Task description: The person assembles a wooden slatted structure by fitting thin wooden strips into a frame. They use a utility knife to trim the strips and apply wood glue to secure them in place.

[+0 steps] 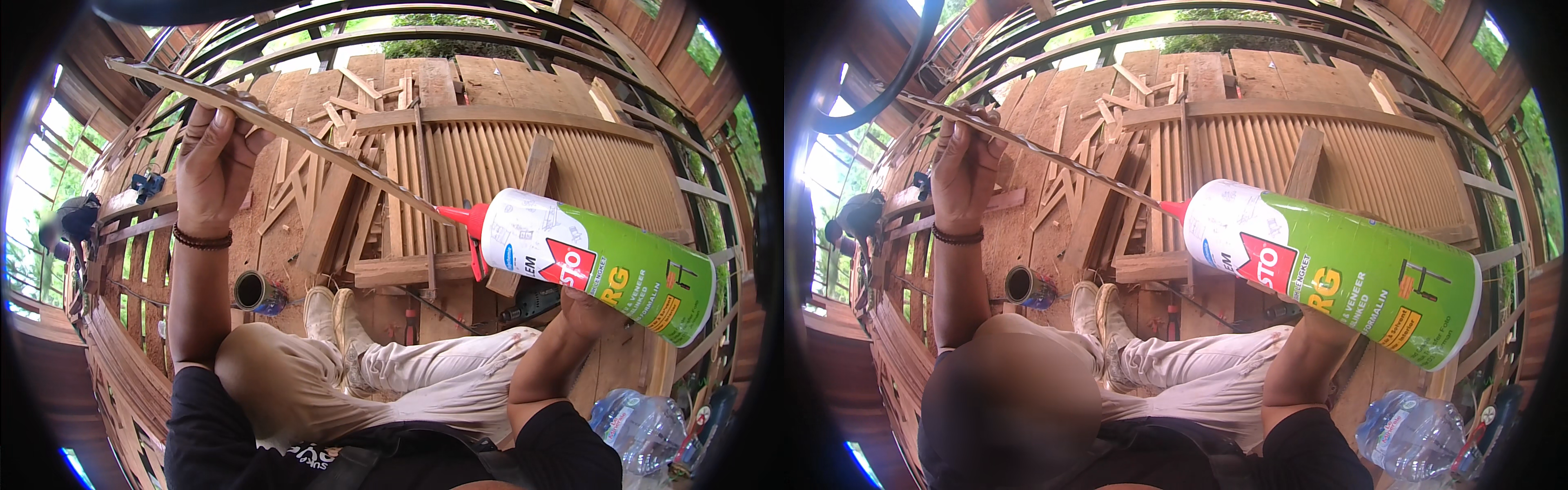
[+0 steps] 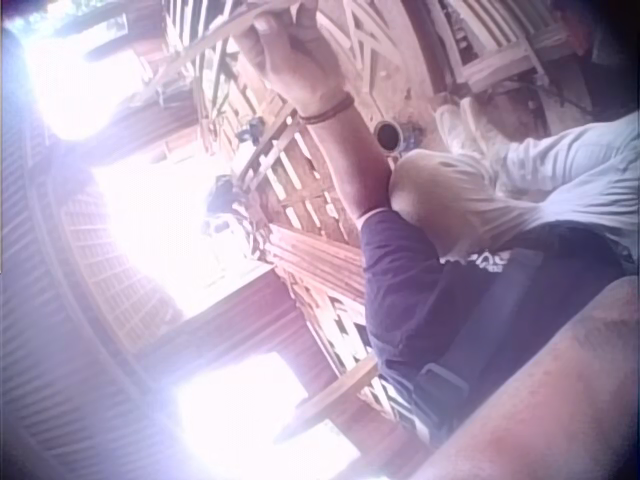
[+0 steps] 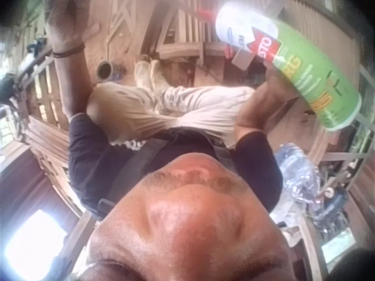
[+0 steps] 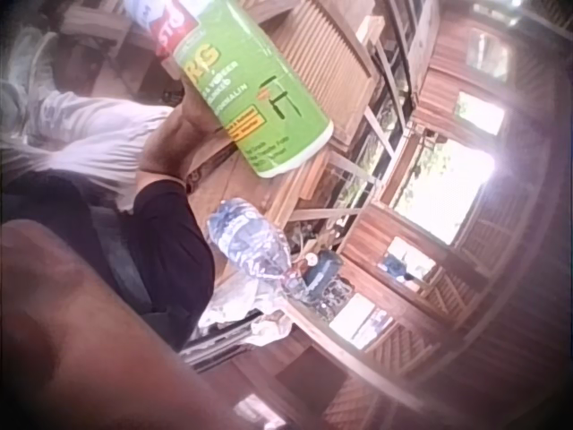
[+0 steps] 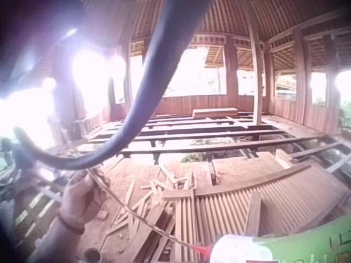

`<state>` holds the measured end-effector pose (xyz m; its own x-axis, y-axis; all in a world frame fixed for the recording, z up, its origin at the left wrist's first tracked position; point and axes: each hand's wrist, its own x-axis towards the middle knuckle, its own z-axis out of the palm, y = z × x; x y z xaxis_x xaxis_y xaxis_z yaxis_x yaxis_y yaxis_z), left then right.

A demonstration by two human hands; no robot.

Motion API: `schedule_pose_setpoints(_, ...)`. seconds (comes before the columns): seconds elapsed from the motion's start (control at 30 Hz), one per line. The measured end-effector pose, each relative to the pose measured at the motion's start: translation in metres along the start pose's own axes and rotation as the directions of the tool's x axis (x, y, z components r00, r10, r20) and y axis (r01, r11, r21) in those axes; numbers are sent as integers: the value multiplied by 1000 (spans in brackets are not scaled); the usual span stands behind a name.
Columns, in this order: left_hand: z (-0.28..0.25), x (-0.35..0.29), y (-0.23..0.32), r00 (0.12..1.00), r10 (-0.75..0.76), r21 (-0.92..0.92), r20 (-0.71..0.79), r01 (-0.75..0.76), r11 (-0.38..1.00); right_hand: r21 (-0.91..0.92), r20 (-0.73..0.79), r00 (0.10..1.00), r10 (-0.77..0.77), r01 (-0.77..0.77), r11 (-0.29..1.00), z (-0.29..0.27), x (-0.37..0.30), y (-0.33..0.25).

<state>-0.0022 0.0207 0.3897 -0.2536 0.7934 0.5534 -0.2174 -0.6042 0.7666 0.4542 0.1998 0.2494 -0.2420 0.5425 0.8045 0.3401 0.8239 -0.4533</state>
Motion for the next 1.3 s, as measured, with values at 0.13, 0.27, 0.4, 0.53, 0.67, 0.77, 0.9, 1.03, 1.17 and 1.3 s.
schedule_pose_setpoints(0.13, 2, 0, 1, 1000, 15, 2, -2, -15, 1000, 150, -23, 995, 100, -96, 984, 5, 0, -2)
schedule_pose_setpoints(0.27, 12, 1, 4, 999, 33, -2, -37, -33, 999, 133, -39, 996, 86, -80, 988, 1, 2, 2)
schedule_pose_setpoints(0.4, 12, -1, 7, 999, 34, -1, -40, -34, 999, 79, -50, 998, 41, -37, 996, -2, 1, 5)
schedule_pose_setpoints(0.53, 7, -4, 9, 999, 38, -4, -24, -38, 999, -49, -35, 998, -55, 54, 997, -3, 1, 8)
schedule_pose_setpoints(0.67, 0, -5, 16, 998, 60, -1, -36, -60, 998, -135, -3, 991, -135, 133, 982, 1, 5, 3)
schedule_pose_setpoints(0.77, -5, 3, 17, 997, 73, 4, -39, -72, 997, 65, 59, 998, -21, 17, 998, -2, 14, -3)
schedule_pose_setpoints(0.9, -64, -3, 21, 925, 40, 223, -379, 49, 974, 457, -96, 974, 204, -139, 879, -30, 44, -5)
schedule_pose_setpoints(1.03, -118, -32, 52, 894, 47, 531, -445, 221, 818, 724, -240, 909, 340, -66, 687, -65, 84, -1)
schedule_pose_setpoints(1.17, -128, -27, 34, 844, -138, 233, -519, 294, 927, 93, 58, 890, 451, -455, 886, -123, 76, 46)
schedule_pose_setpoints(1.3, -106, -35, -27, 883, -255, 445, -395, 427, 787, -642, 376, 580, 722, -398, 655, -140, 4, 128)
